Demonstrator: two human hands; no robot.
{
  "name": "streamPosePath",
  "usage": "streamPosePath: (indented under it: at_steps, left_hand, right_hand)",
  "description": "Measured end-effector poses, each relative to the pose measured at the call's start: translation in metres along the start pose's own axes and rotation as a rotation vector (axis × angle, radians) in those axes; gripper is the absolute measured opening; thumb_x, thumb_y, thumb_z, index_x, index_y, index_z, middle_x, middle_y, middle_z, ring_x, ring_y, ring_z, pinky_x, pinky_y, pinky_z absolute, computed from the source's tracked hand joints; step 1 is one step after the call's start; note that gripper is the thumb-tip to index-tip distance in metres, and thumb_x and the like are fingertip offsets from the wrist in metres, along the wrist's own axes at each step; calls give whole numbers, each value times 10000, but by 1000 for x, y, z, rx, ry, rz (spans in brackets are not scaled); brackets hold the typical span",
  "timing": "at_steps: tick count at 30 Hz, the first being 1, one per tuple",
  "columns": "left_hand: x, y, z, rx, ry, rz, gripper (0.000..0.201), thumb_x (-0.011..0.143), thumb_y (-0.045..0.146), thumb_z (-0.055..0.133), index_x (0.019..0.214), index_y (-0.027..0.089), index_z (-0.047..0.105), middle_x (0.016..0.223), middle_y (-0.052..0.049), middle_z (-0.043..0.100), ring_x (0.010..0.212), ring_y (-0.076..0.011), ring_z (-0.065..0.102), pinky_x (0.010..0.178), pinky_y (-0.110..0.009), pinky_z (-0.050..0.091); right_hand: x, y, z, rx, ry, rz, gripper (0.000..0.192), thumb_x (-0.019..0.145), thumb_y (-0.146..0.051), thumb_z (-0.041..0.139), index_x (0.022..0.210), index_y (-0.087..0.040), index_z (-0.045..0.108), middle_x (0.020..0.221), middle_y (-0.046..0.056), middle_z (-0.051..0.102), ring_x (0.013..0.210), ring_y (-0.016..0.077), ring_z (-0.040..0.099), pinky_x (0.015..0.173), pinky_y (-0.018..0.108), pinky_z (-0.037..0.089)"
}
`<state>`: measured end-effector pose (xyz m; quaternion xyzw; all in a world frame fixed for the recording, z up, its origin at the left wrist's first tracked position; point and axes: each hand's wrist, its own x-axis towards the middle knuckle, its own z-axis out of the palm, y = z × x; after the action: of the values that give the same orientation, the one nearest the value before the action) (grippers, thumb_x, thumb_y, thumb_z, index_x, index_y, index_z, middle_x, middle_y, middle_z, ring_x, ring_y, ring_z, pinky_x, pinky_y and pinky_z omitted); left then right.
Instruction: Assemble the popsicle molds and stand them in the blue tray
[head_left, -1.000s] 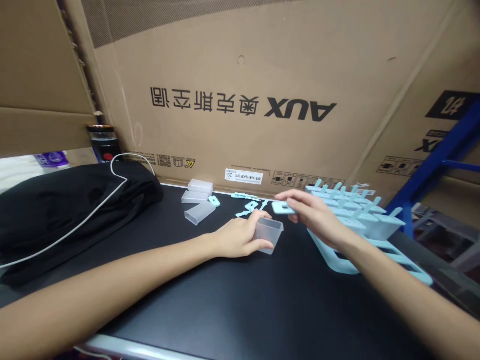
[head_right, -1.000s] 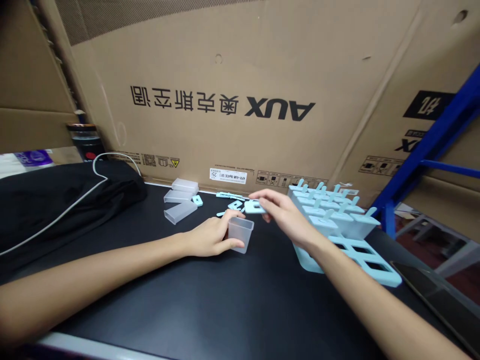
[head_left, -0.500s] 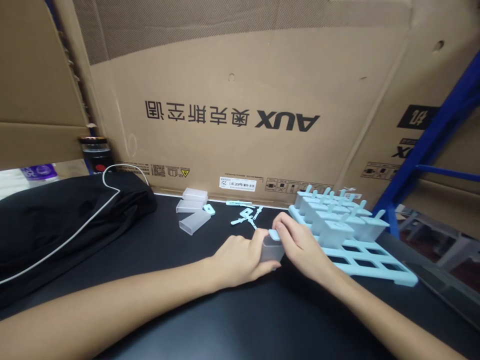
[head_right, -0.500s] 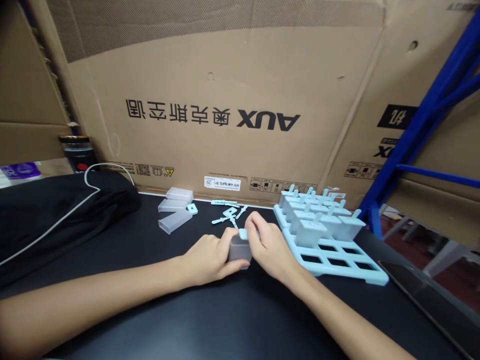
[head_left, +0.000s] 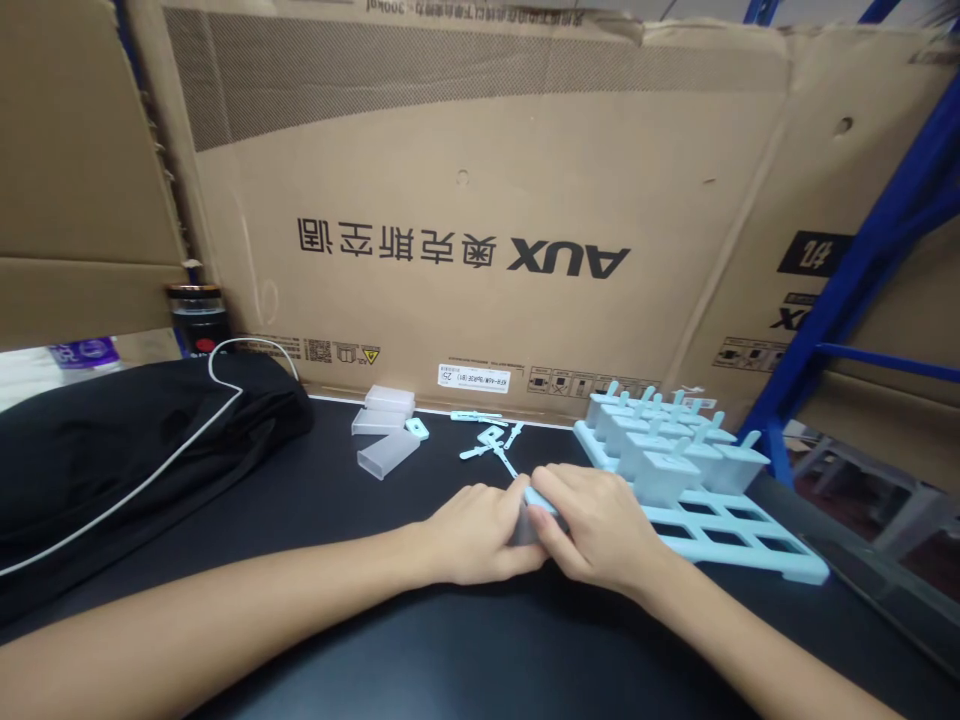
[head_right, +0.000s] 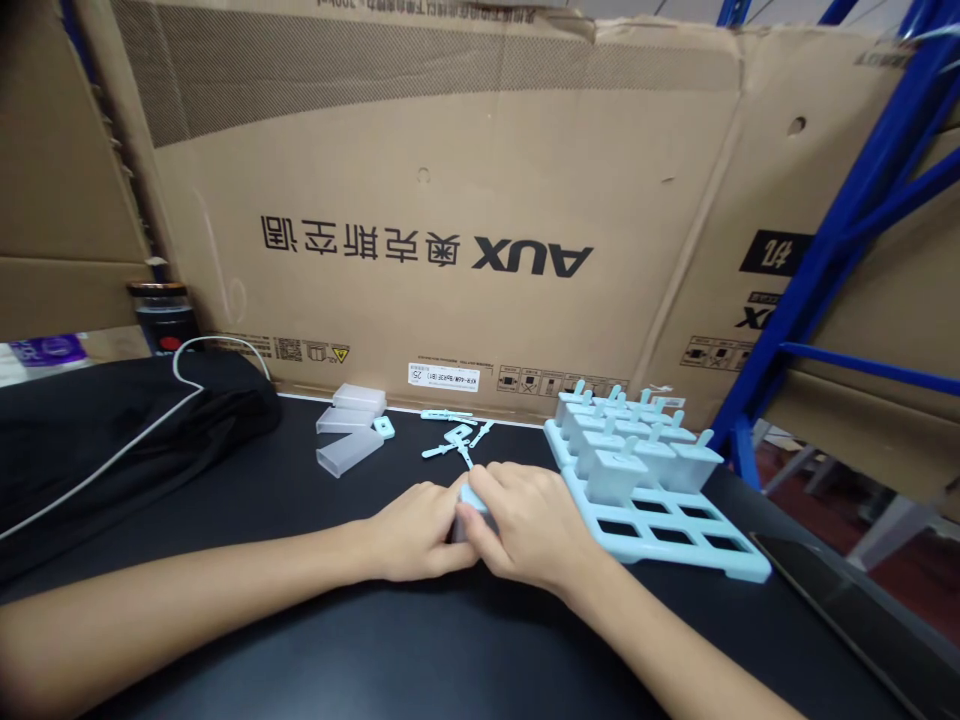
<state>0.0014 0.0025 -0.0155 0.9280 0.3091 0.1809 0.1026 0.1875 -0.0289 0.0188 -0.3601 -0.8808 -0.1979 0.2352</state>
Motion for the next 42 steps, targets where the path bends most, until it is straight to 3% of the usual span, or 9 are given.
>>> streamPosePath:
  at_steps: [4,10,17,20,23,27,35,39,42]
  left_hand:
    - [0,-2,3,-29,-1,40,302,880,490,514,942,202,446,751,-10,663,645,-232,661,580,-289,425]
    - [1,-6,6,-141,22,18,245,850,427,569,864,194,497,720,2,633,631,-187,622,592,-266,428]
    - [10,-5,3,-477,17,223,118,768,129,566,879,170,568,890,7,641,821,-147,606,736,-226,479]
    - [11,-13,7,-524,11,128,162,780,148,579,939,166,553,916,-5,633,836,-162,598,745,-254,500]
    - [8,-20,9,-582,118,22,336,802,195,613,1113,160,490,1087,-61,615,993,-215,589,873,-342,514]
    - [2,-18,1,-633,180,143,510,845,295,646,1259,150,386,1273,-133,506,1218,-267,491,1060,-435,422]
    - [-2,-14,-11,-713,156,375,596,920,458,549,1377,165,300,1387,-170,405,1352,-299,379,1136,-511,323]
    - [-1,-13,-11,-680,120,310,521,986,587,329,1240,154,469,1254,-137,532,1165,-255,527,1018,-433,449]
    - [-3,-5,-10,-425,82,294,448,998,554,319,1122,176,528,1111,-89,601,973,-205,592,877,-345,504]
  right_hand:
    - [1,-2,1,-72,70,-104,279,941,-391,428,752,-191,480,664,11,497,593,144,383,585,298,224]
    - [6,-5,0,-60,10,-63,246,920,-352,454,747,-183,497,690,16,500,623,141,401,590,287,244]
    - [10,-7,2,-82,-4,-62,286,934,-382,461,744,-181,532,696,20,518,630,144,420,587,289,261]
    - [10,-7,6,-94,22,-88,317,950,-409,449,813,-161,592,735,41,546,662,161,445,606,302,298]
    - [9,-6,12,-58,41,-86,420,977,-438,396,1071,-102,629,836,82,578,747,194,481,651,320,354]
    - [4,-1,19,32,39,-67,654,998,-535,228,1396,-78,476,945,121,548,817,227,467,706,360,400]
    - [-3,0,18,185,60,-103,608,971,-383,292,1546,-188,265,1215,155,459,1074,289,434,896,486,399]
    - [-6,3,18,381,-11,-134,624,977,-350,284,1573,-210,164,1320,160,390,1200,292,397,999,513,375]
    - [-5,12,20,634,-33,-123,586,1009,-429,181,1567,-250,191,1275,130,423,1151,255,456,994,475,407]
